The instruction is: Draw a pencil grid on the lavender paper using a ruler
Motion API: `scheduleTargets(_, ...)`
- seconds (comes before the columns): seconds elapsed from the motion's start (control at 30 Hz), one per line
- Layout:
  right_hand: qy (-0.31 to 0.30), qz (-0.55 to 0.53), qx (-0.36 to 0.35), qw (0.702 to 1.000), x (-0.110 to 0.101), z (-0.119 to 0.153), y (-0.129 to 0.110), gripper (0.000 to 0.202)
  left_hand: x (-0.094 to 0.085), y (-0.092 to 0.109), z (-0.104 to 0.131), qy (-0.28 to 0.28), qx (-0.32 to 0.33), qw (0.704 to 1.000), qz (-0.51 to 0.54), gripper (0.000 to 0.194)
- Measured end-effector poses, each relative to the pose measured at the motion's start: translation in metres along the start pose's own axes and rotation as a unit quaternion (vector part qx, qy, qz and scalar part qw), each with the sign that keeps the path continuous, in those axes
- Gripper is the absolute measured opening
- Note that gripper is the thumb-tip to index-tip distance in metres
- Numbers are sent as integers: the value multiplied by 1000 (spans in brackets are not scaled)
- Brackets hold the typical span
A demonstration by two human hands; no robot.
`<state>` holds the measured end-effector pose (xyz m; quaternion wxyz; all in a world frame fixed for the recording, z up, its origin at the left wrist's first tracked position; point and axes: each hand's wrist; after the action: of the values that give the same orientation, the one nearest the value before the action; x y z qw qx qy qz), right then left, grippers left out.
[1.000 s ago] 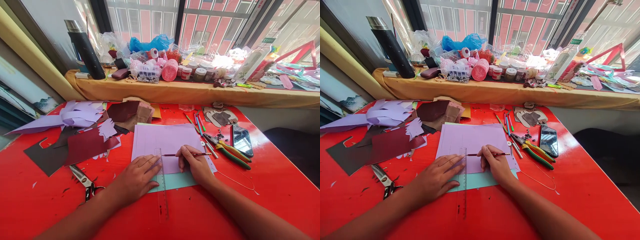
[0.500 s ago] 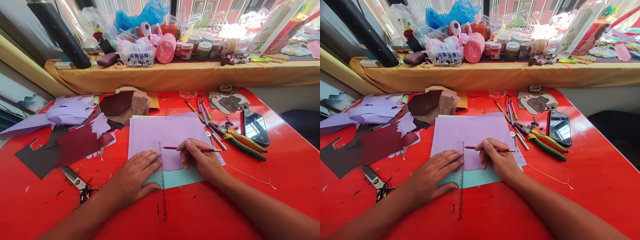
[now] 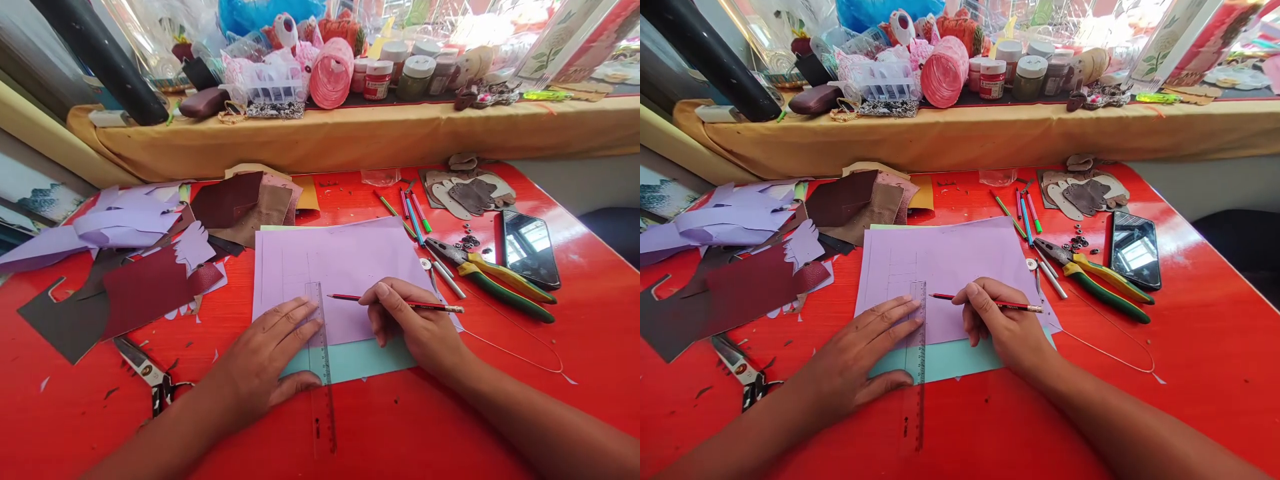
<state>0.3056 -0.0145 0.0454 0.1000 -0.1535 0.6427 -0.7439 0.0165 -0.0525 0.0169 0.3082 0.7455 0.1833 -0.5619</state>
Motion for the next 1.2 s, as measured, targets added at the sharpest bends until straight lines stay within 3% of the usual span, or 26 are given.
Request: scheduleTargets(1.2, -18, 40, -5, 999, 0, 0, -1, 50, 1, 1, -2, -8, -12, 1000, 10, 60)
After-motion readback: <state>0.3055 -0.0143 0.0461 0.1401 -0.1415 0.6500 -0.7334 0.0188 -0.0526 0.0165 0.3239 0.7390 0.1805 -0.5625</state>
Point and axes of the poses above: each hand's wrist, its own z-axis away from the middle knuckle, its own x-axis out of the palm, y = z × x, and after that the axes turned 6 degrees about -y, right-handed
